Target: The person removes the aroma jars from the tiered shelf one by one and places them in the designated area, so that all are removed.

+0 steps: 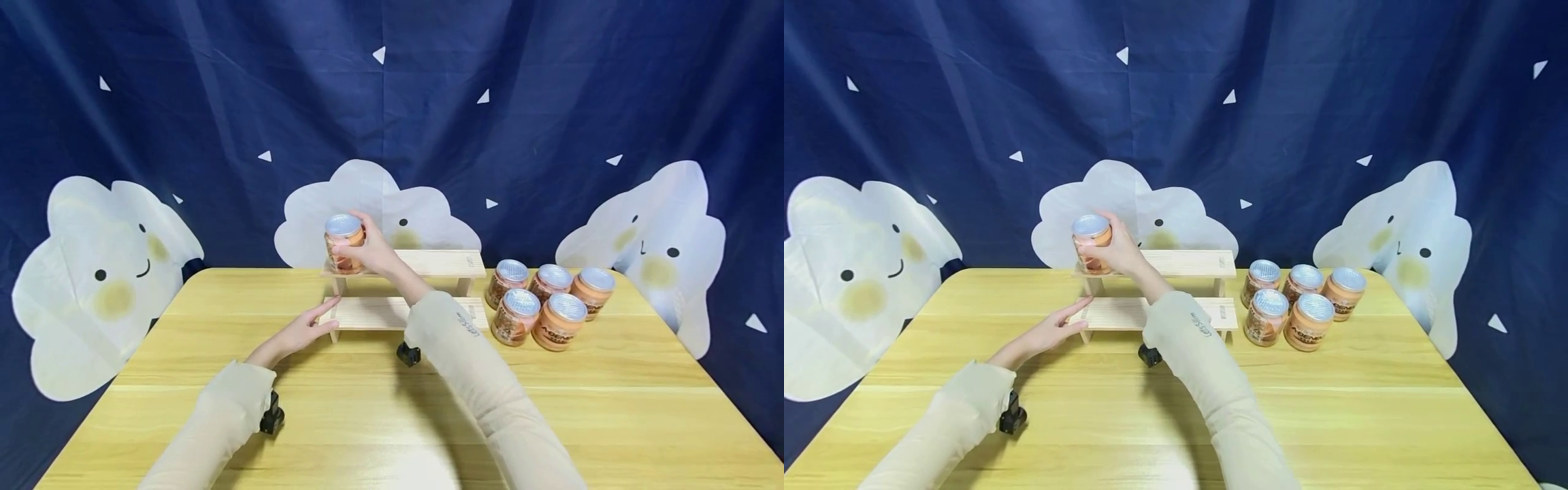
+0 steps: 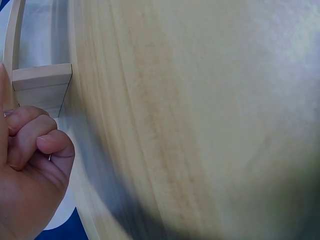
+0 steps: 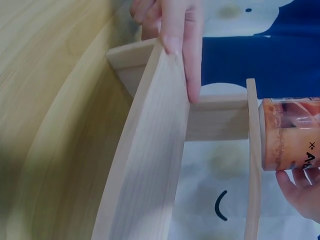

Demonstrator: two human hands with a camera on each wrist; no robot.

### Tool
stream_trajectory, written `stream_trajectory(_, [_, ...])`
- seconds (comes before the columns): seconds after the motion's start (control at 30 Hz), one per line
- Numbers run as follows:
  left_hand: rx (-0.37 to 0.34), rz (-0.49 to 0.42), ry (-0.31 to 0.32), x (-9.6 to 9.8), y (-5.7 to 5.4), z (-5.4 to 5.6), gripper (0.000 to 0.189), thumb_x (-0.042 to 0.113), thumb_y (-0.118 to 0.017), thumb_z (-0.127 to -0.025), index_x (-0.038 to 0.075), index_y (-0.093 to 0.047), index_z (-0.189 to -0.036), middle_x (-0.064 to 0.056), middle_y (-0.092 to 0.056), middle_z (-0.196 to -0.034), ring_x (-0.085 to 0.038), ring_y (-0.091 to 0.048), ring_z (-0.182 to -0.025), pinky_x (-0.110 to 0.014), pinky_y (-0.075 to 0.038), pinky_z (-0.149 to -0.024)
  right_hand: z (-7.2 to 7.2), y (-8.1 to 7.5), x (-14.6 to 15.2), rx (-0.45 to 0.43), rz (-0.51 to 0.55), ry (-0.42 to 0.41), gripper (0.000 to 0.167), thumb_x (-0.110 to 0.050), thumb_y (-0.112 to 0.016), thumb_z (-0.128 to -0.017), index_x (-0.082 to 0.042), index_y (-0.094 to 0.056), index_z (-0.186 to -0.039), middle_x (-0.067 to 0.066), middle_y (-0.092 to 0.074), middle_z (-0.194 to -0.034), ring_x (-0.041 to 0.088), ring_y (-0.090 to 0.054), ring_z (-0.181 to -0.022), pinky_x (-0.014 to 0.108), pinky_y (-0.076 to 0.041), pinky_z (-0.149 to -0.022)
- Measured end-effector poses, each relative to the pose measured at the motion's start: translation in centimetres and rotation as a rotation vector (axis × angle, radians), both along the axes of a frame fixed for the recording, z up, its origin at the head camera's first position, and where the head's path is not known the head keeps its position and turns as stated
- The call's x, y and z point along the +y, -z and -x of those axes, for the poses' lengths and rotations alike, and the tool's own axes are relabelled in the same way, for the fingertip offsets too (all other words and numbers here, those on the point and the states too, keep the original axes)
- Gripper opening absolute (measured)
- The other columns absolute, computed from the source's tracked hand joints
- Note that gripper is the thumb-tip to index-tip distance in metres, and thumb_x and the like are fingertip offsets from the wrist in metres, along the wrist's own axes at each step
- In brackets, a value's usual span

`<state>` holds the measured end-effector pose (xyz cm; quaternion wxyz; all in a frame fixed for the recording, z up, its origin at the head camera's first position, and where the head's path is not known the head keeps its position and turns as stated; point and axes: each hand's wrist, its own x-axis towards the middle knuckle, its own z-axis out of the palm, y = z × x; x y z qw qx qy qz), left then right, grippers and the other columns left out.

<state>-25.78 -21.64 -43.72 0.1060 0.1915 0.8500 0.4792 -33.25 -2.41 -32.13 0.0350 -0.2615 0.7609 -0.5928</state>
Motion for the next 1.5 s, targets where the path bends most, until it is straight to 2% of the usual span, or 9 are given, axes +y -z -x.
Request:
stream_trajectory(0.3, [-0.006,-0.003,-0.007,0.0,-0.2,-0.1,0.06,0.024,-0.049,-0.095,0.006,-0.021,-0.145,-0.014,-0.014,-0.151,-0.039,-0.006,-0.136,-0.059,-0.011,-0.106,0.1,0.2,4.0,0.059,-0.045,0.077,0.076,-0.013,-0.073,-0.076,-0.006,-0.03,-0.137,0.018,-0.048,-0.123,0.027,-0.047,-0.11,0.036,-0.04,-0.094])
stream_trajectory(0.7, [0.009,0.007,-0.005,0.0,-0.4,-0.2,0.06,0.024,-0.048,-0.095,0.005,-0.021,-0.145,-0.014,-0.015,-0.151,-0.04,-0.006,-0.136,-0.061,-0.012,-0.104,-0.6,-0.2,11.4,0.027,-0.038,0.146,0.074,-0.007,-0.07,-0.077,-0.004,-0.027,-0.137,0.022,-0.042,-0.128,0.032,-0.043,-0.112,0.041,-0.037,-0.096])
stream_trajectory(0.97, [0.012,0.01,-0.011,-0.2,-0.2,-0.1,0.061,0.024,-0.049,-0.095,0.005,-0.021,-0.145,-0.014,-0.016,-0.151,-0.039,-0.007,-0.136,-0.059,-0.013,-0.106,-0.6,0.2,15.7,0.079,-0.086,0.255,0.073,-0.007,-0.07,-0.077,0.0,-0.029,-0.136,0.024,-0.046,-0.123,0.033,-0.047,-0.107,0.039,-0.038,-0.092])
stream_trajectory(1.1, [0.015,0.003,-0.012,-0.1,-0.2,-0.1,0.06,0.024,-0.05,-0.095,0.004,-0.022,-0.145,-0.014,-0.016,-0.151,-0.039,-0.007,-0.136,-0.058,-0.013,-0.106,-1.1,0.1,17.6,0.074,-0.079,0.273,0.072,-0.006,-0.068,-0.079,0.001,-0.026,-0.137,0.025,-0.045,-0.121,0.027,-0.049,-0.102,0.03,-0.041,-0.087])
stream_trajectory(1.23, [0.025,0.017,-0.014,-0.1,-0.3,0.0,0.06,0.025,-0.049,-0.095,0.005,-0.022,-0.145,-0.013,-0.016,-0.151,-0.039,-0.007,-0.136,-0.059,-0.014,-0.105,-2.0,-0.3,19.5,0.083,-0.088,0.29,0.071,-0.006,-0.067,-0.08,0.0,-0.025,-0.137,0.023,-0.046,-0.119,0.015,-0.048,-0.096,0.018,-0.041,-0.079])
stream_trajectory(1.5, [-0.002,0.022,-0.012,0.1,-0.2,-0.3,0.061,0.026,-0.05,-0.095,0.007,-0.021,-0.145,-0.013,-0.015,-0.151,-0.039,-0.007,-0.136,-0.059,-0.013,-0.105,-4.4,-1.0,23.0,0.149,-0.102,0.345,0.069,-0.006,-0.066,-0.081,0.0,-0.026,-0.137,0.013,-0.046,-0.117,0.005,-0.045,-0.096,0.016,-0.037,-0.08])
